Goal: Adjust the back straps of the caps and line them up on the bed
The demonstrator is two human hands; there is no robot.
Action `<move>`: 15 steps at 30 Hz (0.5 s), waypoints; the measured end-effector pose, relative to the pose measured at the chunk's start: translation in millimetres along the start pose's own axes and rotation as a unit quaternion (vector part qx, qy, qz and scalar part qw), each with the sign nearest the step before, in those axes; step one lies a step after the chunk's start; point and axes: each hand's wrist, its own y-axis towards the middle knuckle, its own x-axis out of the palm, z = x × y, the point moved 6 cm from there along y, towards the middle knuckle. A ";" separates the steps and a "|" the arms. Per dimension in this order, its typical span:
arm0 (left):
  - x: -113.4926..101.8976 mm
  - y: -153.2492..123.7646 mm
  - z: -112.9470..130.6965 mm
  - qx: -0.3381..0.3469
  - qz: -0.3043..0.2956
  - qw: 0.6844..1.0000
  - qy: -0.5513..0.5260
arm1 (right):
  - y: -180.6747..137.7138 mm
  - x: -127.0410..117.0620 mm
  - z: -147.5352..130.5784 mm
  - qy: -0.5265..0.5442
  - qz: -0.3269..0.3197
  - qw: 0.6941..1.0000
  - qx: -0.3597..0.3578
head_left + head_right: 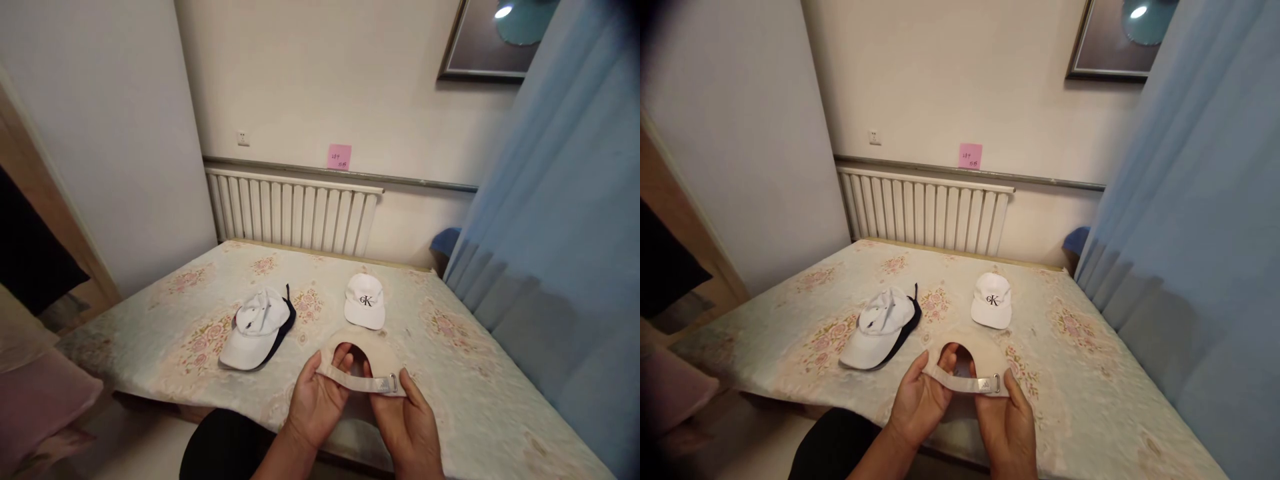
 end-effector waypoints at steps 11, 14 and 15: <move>-5.3 3.9 13.8 0.067 0.139 0.988 -0.011 | 2.8 -7.0 -3.5 -0.001 0.005 1.000 0.007; -5.1 2.4 16.7 0.079 0.130 0.988 -0.015 | 4.0 -6.8 -5.0 -0.008 -0.007 1.000 0.003; -5.0 1.7 17.4 0.081 0.124 0.989 -0.013 | 4.3 -6.6 -5.6 -0.006 -0.009 1.000 0.003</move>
